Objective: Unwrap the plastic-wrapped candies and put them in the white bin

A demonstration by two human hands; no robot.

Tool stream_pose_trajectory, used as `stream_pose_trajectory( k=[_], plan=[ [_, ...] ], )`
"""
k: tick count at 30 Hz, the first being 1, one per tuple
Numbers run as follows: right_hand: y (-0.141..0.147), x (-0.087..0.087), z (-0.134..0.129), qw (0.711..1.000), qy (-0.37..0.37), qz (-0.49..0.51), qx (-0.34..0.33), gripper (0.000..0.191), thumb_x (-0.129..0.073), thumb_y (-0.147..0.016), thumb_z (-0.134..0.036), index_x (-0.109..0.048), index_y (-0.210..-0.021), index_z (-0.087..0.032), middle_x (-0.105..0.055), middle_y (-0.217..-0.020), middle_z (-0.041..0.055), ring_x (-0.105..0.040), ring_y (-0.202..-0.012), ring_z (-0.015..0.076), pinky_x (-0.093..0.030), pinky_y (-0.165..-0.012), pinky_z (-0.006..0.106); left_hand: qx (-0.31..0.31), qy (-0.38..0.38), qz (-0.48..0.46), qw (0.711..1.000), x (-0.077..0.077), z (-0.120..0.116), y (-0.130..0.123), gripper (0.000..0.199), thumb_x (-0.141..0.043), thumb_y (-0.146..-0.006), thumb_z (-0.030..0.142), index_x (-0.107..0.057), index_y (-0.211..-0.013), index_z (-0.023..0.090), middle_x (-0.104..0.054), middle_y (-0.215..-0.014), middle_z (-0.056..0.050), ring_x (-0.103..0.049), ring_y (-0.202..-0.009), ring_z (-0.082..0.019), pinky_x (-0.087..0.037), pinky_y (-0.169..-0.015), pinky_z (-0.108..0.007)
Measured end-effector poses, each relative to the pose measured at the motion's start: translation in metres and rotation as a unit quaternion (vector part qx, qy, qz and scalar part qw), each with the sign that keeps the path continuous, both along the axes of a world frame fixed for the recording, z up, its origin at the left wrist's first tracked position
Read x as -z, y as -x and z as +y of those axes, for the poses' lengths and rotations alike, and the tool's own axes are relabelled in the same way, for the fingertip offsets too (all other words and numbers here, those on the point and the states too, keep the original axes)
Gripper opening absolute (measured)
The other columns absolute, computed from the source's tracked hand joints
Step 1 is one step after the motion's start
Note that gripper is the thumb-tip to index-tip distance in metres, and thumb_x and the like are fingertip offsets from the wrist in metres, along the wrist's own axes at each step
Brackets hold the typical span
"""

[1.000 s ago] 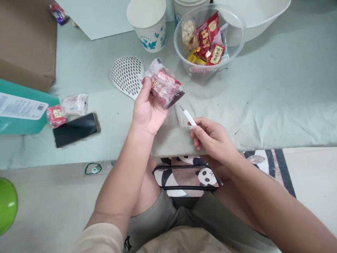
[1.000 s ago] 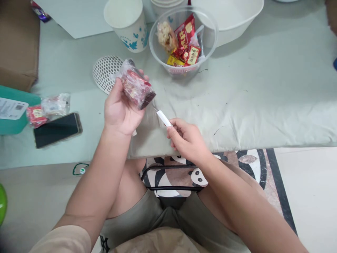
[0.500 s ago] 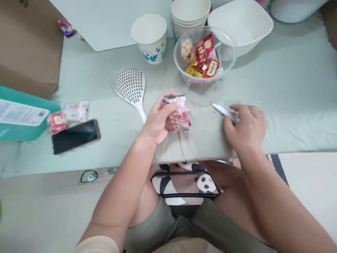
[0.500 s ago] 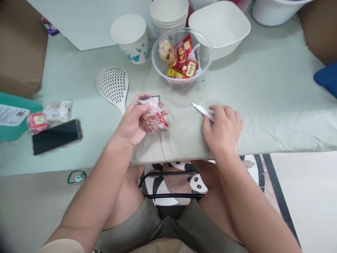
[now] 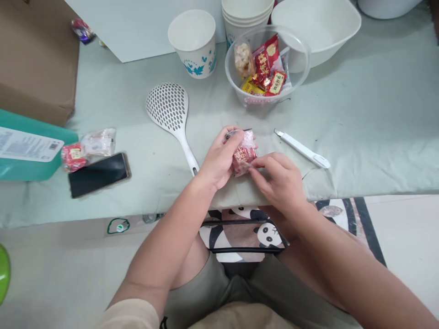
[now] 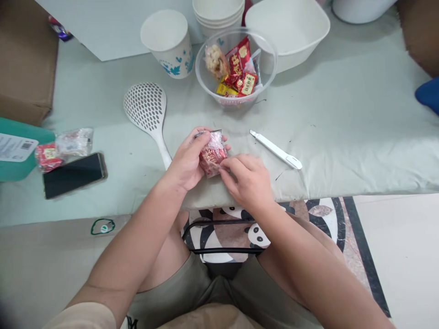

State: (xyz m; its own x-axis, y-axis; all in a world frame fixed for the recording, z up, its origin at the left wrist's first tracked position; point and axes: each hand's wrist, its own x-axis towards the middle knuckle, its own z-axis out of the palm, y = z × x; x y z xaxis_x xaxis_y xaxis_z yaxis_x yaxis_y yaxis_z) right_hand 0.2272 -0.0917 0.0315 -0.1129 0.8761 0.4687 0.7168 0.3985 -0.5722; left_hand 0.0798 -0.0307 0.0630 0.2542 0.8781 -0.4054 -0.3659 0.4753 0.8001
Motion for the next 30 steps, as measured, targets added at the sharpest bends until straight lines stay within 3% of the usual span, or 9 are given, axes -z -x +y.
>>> stream_pose_trajectory(
  k=[3,10,15,20,24,27,30],
  plan=[
    [0.002,-0.003,-0.001,1.000,-0.013,0.008,-0.010,0.011,-0.060,-0.098,-0.020,-0.066,-0.090,-0.024,-0.074,-0.089,0.0049,-0.069,-0.083,0.0199,-0.054,-0.076,0.035,-0.001,-0.007,0.012,1.000,0.001,0.002,0.002,0.029,-0.073,-0.091,0.043,-0.055,-0.106,0.025,-0.076,-0.100,-0.002,-0.078,-0.092,-0.020,-0.060,-0.068,-0.026],
    [0.003,-0.006,-0.003,0.995,-0.050,-0.013,-0.083,0.014,-0.058,-0.098,-0.016,-0.067,-0.091,-0.024,-0.072,-0.092,0.0054,-0.066,-0.084,0.0186,-0.055,-0.077,0.034,-0.100,0.011,0.025,0.995,0.006,0.023,0.024,0.038,-0.077,-0.086,0.055,-0.061,-0.105,0.025,-0.078,-0.096,-0.003,-0.078,-0.105,-0.025,-0.064,-0.085,-0.033],
    [0.003,-0.005,-0.004,0.993,-0.044,-0.015,-0.110,0.015,-0.057,-0.097,-0.016,-0.069,-0.092,-0.024,-0.070,-0.093,0.0057,-0.063,-0.082,0.0185,-0.052,-0.075,0.034,-0.092,0.035,0.028,0.995,0.007,0.031,0.041,0.036,-0.075,-0.085,0.057,-0.064,-0.096,0.024,-0.079,-0.093,-0.006,-0.077,-0.108,-0.027,-0.064,-0.089,-0.035],
    [0.000,-0.008,-0.002,0.990,-0.025,0.069,-0.117,0.005,-0.060,-0.094,-0.024,-0.064,-0.095,-0.023,-0.069,-0.094,0.0067,-0.065,-0.086,0.0204,-0.054,-0.076,0.036,0.002,0.041,-0.020,0.999,-0.006,0.019,0.044,0.032,-0.079,-0.079,0.039,-0.063,-0.100,0.022,-0.078,-0.099,-0.007,-0.078,-0.102,-0.027,-0.064,-0.082,-0.037],
    [-0.006,-0.008,0.003,0.994,-0.029,0.105,-0.031,0.013,-0.064,-0.091,-0.027,-0.062,-0.103,-0.023,-0.068,-0.097,0.0070,-0.064,-0.087,0.0214,-0.054,-0.075,0.038,0.137,0.043,-0.035,0.989,-0.012,0.005,0.039,0.058,-0.086,-0.064,0.015,-0.058,-0.113,0.024,-0.075,-0.109,-0.005,-0.076,-0.097,-0.024,-0.061,-0.078,-0.034],
    [-0.008,-0.005,0.006,0.995,-0.019,0.097,-0.011,0.021,-0.068,-0.087,-0.031,-0.064,-0.106,-0.023,-0.069,-0.102,0.0084,-0.065,-0.088,0.0223,-0.056,-0.075,0.039,0.238,0.040,0.002,0.970,-0.012,0.000,0.033,0.061,-0.085,-0.066,0.010,-0.059,-0.119,0.023,-0.071,-0.098,-0.002,-0.071,-0.088,-0.018,-0.056,-0.077,-0.029],
    [-0.008,-0.006,0.006,0.995,0.030,0.095,-0.011,0.006,-0.064,-0.090,-0.026,-0.068,-0.094,-0.024,-0.072,-0.093,0.0068,-0.068,-0.087,0.0220,-0.057,-0.076,0.038,0.285,0.017,0.028,0.958,-0.010,-0.001,0.029,0.053,-0.083,-0.068,0.009,-0.063,-0.115,0.020,-0.066,-0.095,0.000,-0.066,-0.087,-0.015,-0.053,-0.078,-0.027]
  ],
)
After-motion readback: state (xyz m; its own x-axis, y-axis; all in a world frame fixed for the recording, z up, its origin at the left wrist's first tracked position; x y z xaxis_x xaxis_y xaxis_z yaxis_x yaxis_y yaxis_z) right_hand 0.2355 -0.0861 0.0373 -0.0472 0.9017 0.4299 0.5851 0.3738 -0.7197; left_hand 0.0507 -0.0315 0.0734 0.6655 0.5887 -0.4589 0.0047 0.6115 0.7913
